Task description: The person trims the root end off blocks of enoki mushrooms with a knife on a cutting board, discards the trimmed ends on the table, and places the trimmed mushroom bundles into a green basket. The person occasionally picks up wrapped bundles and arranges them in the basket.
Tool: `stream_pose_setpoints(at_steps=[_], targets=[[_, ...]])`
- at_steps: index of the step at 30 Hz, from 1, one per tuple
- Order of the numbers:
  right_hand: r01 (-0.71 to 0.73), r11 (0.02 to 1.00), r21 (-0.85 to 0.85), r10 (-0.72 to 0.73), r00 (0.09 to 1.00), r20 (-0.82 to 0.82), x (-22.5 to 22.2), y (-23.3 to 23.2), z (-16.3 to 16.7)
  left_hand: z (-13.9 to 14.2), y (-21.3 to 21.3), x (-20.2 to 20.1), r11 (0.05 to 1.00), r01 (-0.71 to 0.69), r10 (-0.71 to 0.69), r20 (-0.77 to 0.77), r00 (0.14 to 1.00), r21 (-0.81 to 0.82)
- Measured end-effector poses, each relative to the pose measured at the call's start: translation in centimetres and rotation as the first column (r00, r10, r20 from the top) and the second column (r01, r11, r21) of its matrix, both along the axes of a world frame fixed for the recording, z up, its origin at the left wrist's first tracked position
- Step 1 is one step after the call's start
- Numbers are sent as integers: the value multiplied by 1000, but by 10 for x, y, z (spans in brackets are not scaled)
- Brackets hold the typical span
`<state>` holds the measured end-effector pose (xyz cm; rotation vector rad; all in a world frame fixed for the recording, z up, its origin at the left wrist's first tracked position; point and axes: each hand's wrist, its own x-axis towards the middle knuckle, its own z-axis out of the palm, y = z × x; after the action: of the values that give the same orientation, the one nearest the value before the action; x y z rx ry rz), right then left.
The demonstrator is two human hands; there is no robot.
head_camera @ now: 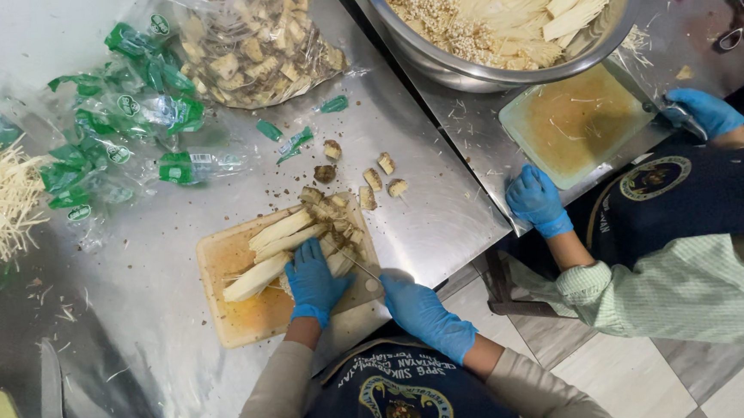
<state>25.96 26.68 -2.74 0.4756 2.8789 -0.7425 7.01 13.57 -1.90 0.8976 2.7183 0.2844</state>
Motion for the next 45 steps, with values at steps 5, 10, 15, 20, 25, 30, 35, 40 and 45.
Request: stream_pose_setpoints(at_steps=[5,10,15,20,25,30,35,40,45], targets=[[-20,999,42,26,991,-132,-3,-1,6,-2,0,8,997,-56,59,54,997,-56],[-89,996,-12,89,995,44,-6,4,14,-14,-4,14,995,-20,21,-9,1000,101],[-109,994,-11,110,987,116,-26,5,10,-18,-4,12,990,-3,9,-42,999,140],[-20,994,-109,18,1000,-21,-52,-7,1,-17,-3,12,986,-18,24,-33,999,164],[-28,995,-92,22,998,-66,-25,-2,-6,-14,-13,8,996,-10,4,70,998,85],[-48,999,-1,48,999,12,-44,7,4,-13,-36,-1,966,55,-92,139,986,251],[-15,1000,4,15,999,34,-96,4,38,7,-54,-2,711,-140,-74,271,960,690],[-101,969,-225,6,923,-385,-72,15,13,54,20,1,592,-201,-349,473,809,780],[-121,957,265,247,817,-520,-67,16,-7,65,222,6,679,324,-545,156,824,659]])
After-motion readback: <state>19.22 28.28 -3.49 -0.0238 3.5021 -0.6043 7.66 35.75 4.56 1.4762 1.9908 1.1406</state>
